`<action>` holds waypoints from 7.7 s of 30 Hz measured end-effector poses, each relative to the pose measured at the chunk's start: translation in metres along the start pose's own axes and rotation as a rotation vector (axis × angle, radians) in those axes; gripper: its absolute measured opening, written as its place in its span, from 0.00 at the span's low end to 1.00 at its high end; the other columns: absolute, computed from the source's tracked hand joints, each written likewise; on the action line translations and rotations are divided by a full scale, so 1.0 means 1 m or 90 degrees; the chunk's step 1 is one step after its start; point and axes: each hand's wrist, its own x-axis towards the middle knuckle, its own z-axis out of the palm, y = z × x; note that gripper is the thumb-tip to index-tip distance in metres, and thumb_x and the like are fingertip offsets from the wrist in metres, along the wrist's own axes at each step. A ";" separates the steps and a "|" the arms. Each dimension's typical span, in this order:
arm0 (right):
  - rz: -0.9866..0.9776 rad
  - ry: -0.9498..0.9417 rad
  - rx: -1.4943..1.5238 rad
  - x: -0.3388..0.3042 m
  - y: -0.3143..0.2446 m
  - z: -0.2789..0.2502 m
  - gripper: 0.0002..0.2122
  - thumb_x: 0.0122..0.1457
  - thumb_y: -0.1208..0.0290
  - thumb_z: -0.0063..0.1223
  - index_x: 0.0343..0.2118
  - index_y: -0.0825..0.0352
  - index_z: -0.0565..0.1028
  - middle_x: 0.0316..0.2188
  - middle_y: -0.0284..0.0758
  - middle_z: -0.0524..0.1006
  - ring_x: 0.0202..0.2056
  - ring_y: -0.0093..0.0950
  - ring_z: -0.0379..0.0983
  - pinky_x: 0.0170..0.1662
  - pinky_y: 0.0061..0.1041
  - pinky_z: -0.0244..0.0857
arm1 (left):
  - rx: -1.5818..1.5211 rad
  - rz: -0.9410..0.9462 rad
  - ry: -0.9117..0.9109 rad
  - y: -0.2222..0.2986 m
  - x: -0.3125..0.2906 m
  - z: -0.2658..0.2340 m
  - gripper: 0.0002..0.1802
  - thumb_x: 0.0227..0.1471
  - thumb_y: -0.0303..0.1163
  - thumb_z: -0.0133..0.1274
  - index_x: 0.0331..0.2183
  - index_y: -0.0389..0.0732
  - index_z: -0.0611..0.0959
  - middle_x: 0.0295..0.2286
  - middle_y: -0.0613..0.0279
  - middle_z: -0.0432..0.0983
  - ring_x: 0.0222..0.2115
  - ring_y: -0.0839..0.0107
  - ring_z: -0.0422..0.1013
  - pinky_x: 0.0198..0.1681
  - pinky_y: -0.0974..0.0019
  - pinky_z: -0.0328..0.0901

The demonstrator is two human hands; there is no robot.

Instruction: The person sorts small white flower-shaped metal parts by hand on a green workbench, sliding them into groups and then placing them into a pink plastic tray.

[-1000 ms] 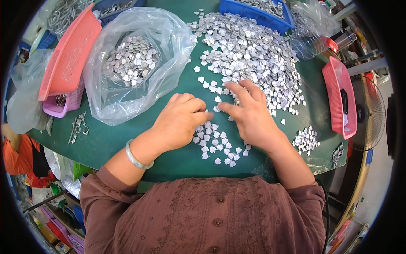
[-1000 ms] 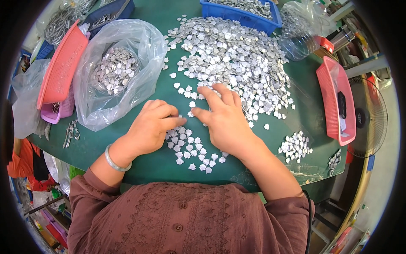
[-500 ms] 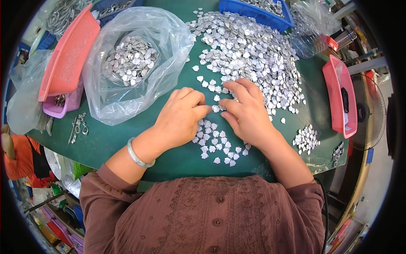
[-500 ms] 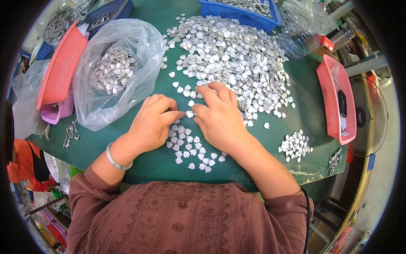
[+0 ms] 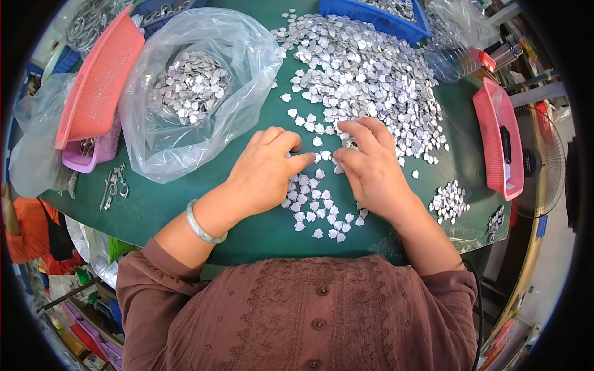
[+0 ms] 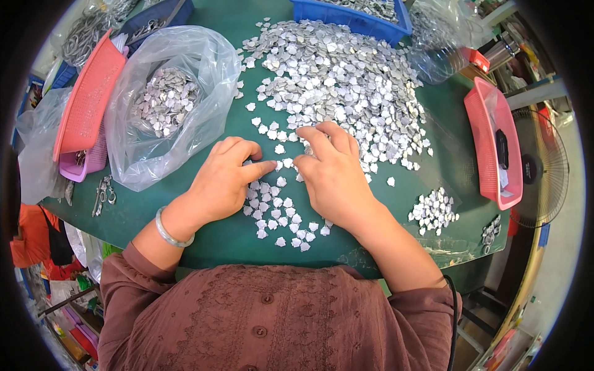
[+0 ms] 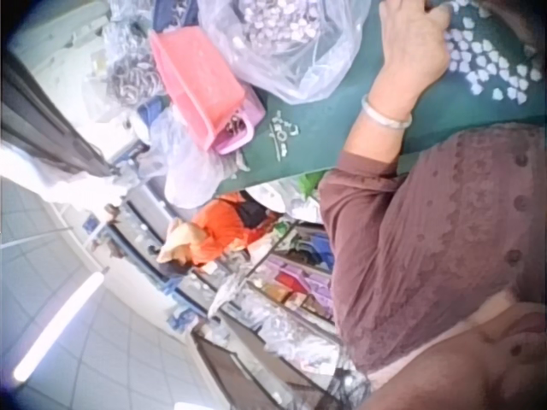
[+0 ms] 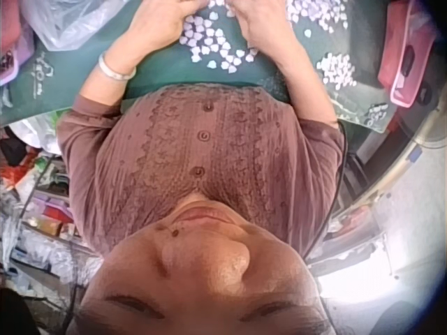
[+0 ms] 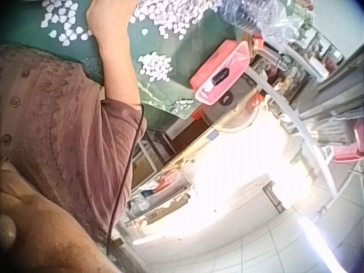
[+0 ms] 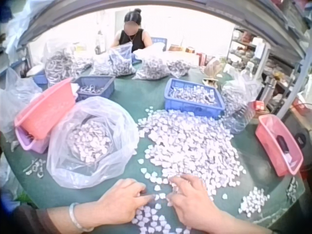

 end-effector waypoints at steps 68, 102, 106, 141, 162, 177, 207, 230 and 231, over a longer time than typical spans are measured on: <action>0.001 -0.049 -0.026 0.003 -0.002 0.001 0.13 0.44 0.81 0.53 0.34 0.65 0.81 0.52 0.38 0.70 0.55 0.43 0.61 0.56 0.41 0.57 | -0.040 -0.099 0.020 -0.016 0.002 -0.013 0.17 0.41 0.10 0.46 0.32 0.36 0.84 0.30 0.56 0.73 0.33 0.56 0.69 0.37 0.60 0.65; -0.033 0.000 -0.045 0.051 0.012 0.027 0.15 0.45 0.79 0.51 0.35 0.60 0.83 0.54 0.41 0.69 0.57 0.44 0.59 0.58 0.41 0.52 | 0.041 -0.104 0.009 -0.016 0.012 -0.008 0.24 0.40 0.12 0.47 0.42 0.34 0.82 0.34 0.55 0.70 0.36 0.56 0.67 0.40 0.60 0.66; -0.060 -0.044 -0.030 0.050 0.009 0.017 0.16 0.44 0.80 0.52 0.35 0.59 0.84 0.54 0.39 0.70 0.57 0.44 0.58 0.58 0.41 0.52 | 0.018 -0.151 0.050 -0.015 0.011 -0.009 0.27 0.40 0.12 0.46 0.46 0.35 0.80 0.38 0.53 0.70 0.40 0.54 0.67 0.44 0.61 0.66; 0.050 -0.030 -0.112 -0.042 -0.007 -0.010 0.18 0.44 0.80 0.53 0.41 0.62 0.79 0.57 0.41 0.65 0.58 0.47 0.57 0.58 0.47 0.52 | 0.020 0.056 -0.108 0.026 0.006 0.003 0.25 0.36 0.17 0.53 0.40 0.47 0.85 0.39 0.58 0.72 0.42 0.58 0.67 0.49 0.57 0.61; 0.096 -0.007 -0.057 -0.070 0.003 -0.023 0.15 0.43 0.83 0.52 0.36 0.65 0.80 0.55 0.40 0.67 0.56 0.46 0.60 0.56 0.44 0.56 | 0.007 0.083 -0.091 0.033 0.015 0.012 0.21 0.40 0.18 0.51 0.40 0.40 0.83 0.42 0.58 0.74 0.43 0.59 0.68 0.49 0.57 0.60; -0.020 0.054 -0.007 -0.028 0.001 0.004 0.03 0.43 0.77 0.56 0.24 0.65 0.79 0.48 0.39 0.72 0.52 0.42 0.62 0.53 0.41 0.56 | 0.028 0.027 -0.026 0.030 0.011 0.009 0.21 0.39 0.13 0.48 0.39 0.36 0.82 0.39 0.56 0.73 0.42 0.57 0.68 0.49 0.59 0.61; 0.026 -0.039 0.065 -0.080 0.011 -0.033 0.12 0.45 0.79 0.53 0.34 0.65 0.81 0.35 0.35 0.70 0.42 0.35 0.65 0.45 0.32 0.59 | -0.004 0.113 -0.081 0.052 0.023 0.025 0.19 0.38 0.17 0.52 0.36 0.42 0.84 0.34 0.59 0.72 0.37 0.60 0.67 0.43 0.60 0.62; 0.049 -0.010 0.008 -0.059 0.015 -0.019 0.12 0.47 0.75 0.52 0.35 0.62 0.82 0.32 0.33 0.70 0.40 0.32 0.65 0.44 0.31 0.59 | 0.052 0.009 -0.030 0.045 0.040 0.035 0.09 0.39 0.27 0.63 0.28 0.42 0.81 0.27 0.64 0.71 0.32 0.61 0.67 0.38 0.59 0.62; 0.026 -0.010 -0.002 -0.058 0.013 -0.017 0.13 0.46 0.76 0.52 0.36 0.62 0.82 0.32 0.33 0.70 0.40 0.32 0.65 0.44 0.31 0.59 | 0.052 0.009 -0.031 0.044 0.039 0.032 0.09 0.39 0.27 0.63 0.28 0.42 0.81 0.27 0.64 0.71 0.32 0.61 0.67 0.38 0.59 0.62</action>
